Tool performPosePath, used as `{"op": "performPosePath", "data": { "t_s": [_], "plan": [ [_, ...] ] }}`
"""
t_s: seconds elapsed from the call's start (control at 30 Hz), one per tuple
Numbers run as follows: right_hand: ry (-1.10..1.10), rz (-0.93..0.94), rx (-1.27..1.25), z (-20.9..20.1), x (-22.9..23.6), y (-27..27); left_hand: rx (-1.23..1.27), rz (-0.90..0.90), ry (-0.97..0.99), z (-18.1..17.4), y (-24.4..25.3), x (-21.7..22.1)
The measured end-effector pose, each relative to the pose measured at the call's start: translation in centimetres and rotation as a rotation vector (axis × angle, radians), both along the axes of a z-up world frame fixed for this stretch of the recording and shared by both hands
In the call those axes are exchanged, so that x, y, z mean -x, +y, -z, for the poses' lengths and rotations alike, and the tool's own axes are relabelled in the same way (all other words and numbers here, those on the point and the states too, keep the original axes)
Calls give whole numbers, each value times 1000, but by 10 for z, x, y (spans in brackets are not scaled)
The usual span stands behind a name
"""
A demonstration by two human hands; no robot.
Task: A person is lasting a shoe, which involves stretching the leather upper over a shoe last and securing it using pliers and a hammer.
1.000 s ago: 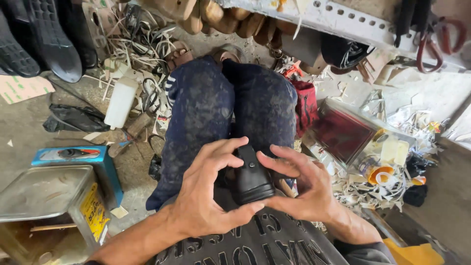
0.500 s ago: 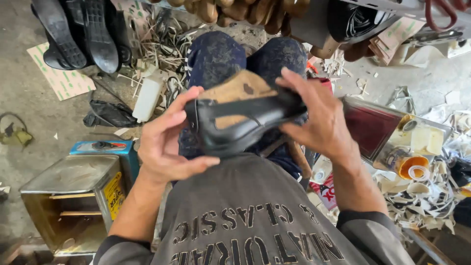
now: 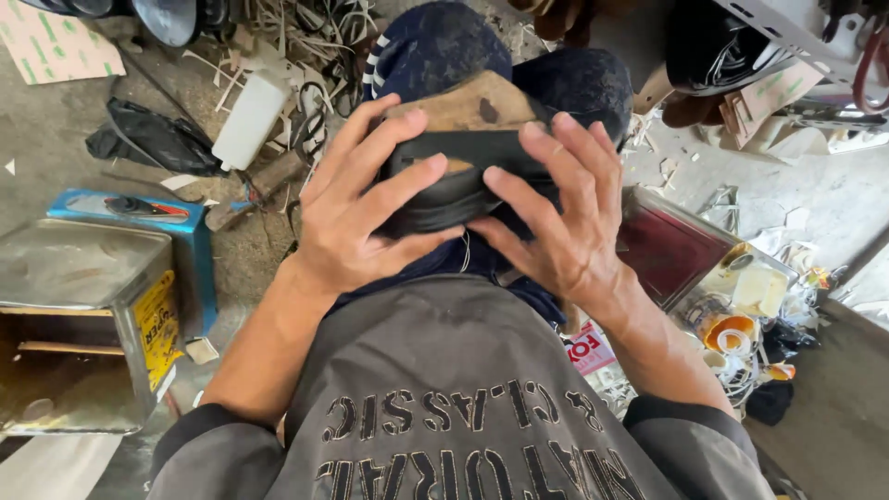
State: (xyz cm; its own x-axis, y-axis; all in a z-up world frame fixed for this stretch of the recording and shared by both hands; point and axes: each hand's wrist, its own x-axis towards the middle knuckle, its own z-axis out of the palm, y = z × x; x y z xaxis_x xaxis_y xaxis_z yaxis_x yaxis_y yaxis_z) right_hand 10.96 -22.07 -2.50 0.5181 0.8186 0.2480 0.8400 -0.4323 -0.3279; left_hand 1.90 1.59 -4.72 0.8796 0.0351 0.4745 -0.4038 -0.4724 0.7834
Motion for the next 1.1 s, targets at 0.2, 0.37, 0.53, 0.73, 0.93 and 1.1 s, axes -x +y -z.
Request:
{"op": "performPosePath", "data": {
  "t_s": [0.2, 0.37, 0.53, 0.73, 0.93, 1.1],
  "plan": [
    [121, 47, -215, 2, 11, 24, -179, -35, 15, -30, 11, 2],
    [311, -5, -237, -10, 7, 39, -178, -59, 66, -26, 11, 12],
    [460, -152, -324, -16, -5, 46, -187, -38, 78, -27, 12, 10],
    [584, -115, -382, -11, -4, 46, -136, -62, 78, -23, 9, 8],
    [726, 33, -328, -15, -2, 45, -94, -64, 86, -18, 9, 12],
    [560, -80, -117, -30, -12, 34, -56, -71, 55, -13, 9, 12]
  ]
}}
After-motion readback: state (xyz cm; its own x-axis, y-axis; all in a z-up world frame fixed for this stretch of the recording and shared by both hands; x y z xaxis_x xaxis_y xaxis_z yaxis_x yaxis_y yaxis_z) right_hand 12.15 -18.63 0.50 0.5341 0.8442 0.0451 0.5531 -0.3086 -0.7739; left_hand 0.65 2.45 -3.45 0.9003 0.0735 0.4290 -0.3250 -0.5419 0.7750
